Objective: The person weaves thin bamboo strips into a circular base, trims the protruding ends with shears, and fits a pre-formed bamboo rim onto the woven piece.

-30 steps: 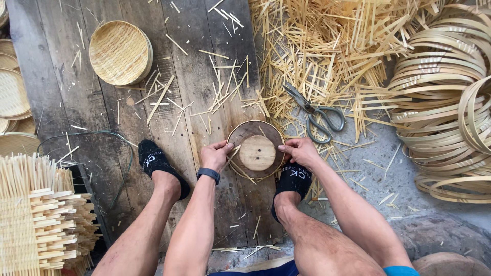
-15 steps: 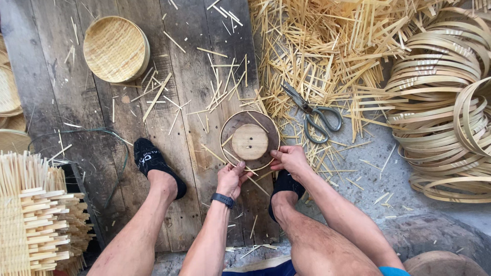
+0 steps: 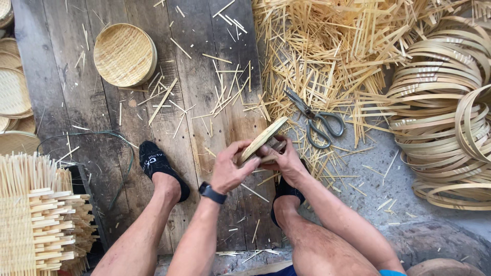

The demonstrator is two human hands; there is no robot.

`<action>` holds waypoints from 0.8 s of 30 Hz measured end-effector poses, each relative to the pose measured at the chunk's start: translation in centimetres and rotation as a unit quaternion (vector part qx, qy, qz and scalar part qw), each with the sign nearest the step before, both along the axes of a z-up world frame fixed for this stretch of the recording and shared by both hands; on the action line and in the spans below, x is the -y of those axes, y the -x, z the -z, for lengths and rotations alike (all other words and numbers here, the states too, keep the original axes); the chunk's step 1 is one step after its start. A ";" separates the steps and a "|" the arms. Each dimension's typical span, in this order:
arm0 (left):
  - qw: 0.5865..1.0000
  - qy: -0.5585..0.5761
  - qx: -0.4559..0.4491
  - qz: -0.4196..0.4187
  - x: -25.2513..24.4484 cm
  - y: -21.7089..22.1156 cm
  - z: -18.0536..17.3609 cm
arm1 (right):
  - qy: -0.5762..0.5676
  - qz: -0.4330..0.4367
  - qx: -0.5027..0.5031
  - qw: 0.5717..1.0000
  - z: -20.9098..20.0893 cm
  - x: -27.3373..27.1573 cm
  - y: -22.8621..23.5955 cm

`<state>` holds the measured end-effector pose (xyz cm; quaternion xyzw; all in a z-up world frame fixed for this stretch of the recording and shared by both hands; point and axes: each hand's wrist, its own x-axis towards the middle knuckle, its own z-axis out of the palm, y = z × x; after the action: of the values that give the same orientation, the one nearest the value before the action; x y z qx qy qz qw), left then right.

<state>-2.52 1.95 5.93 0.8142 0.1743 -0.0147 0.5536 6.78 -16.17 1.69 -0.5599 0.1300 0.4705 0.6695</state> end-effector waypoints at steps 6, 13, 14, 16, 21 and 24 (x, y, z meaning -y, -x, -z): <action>0.998 -0.043 0.041 -0.026 2.0 -1.6 1.2 | 0.013 -0.016 0.049 0.999 1.1 -0.6 0.9; 0.965 -0.073 -0.126 -0.219 -5.8 0.1 12.0 | 0.071 -0.130 0.171 0.974 0.0 6.2 -3.7; 0.959 -0.097 -0.146 -0.222 -7.0 0.5 13.2 | 0.107 -0.125 0.196 0.967 -0.2 7.1 -4.2; 0.945 -0.145 -0.182 -0.230 -9.0 0.3 14.3 | 0.270 -0.109 0.260 0.921 0.0 7.5 -5.4; 0.894 -0.429 -0.004 -0.125 -5.7 -0.2 12.5 | 0.571 -0.224 0.370 0.697 3.9 9.6 -6.5; 0.922 -0.380 0.065 0.020 0.7 -0.6 12.3 | 0.607 -0.266 0.385 0.642 6.8 11.5 -6.0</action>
<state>-1.95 1.22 -6.41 0.9660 0.1141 0.0949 0.2119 12.80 -27.68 -5.16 -0.9818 -0.0381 0.1856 0.0151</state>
